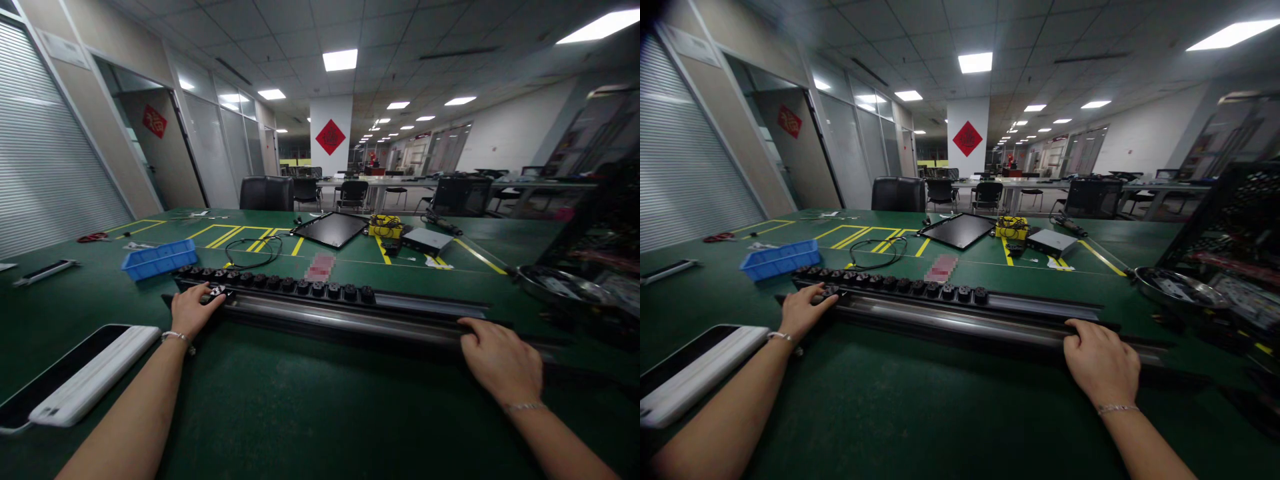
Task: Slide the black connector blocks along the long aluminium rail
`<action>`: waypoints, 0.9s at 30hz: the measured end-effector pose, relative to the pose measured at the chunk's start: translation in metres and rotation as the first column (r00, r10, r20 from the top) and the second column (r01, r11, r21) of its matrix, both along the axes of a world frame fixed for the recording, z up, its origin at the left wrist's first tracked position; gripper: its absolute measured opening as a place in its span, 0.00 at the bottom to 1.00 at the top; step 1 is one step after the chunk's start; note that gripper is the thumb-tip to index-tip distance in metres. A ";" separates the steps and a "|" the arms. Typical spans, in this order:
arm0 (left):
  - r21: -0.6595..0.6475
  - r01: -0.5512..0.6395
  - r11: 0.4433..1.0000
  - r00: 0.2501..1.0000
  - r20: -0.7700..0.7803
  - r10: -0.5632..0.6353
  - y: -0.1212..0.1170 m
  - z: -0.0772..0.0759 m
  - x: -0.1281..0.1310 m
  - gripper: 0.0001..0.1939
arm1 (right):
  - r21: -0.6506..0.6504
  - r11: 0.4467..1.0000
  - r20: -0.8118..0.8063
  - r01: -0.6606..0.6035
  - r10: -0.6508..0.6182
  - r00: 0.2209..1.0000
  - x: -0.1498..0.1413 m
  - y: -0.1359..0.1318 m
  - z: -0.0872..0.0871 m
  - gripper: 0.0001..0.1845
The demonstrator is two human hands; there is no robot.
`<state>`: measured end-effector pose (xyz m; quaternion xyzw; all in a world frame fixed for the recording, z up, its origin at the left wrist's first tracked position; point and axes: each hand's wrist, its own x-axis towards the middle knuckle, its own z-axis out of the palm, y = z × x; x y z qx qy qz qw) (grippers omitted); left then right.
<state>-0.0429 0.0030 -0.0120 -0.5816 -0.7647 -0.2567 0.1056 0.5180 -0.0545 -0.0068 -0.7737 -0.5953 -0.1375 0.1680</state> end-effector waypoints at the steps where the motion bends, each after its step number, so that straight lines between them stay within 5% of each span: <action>1: -0.001 0.002 1.000 1.000 0.001 -0.002 0.000 0.000 0.000 0.19 | 0.002 1.000 0.002 -0.001 0.001 1.000 0.000 0.000 -0.001 0.20; 19: -0.026 0.014 1.000 1.000 0.014 -0.014 -0.003 0.004 0.004 0.18 | -0.013 1.000 -0.018 -0.010 0.010 1.000 0.003 0.002 -0.002 0.20; 27: -0.063 0.066 0.996 0.997 0.032 -0.064 -0.001 0.004 0.009 0.26 | -0.010 1.000 -0.006 0.004 -0.004 1.000 0.000 0.000 -0.001 0.20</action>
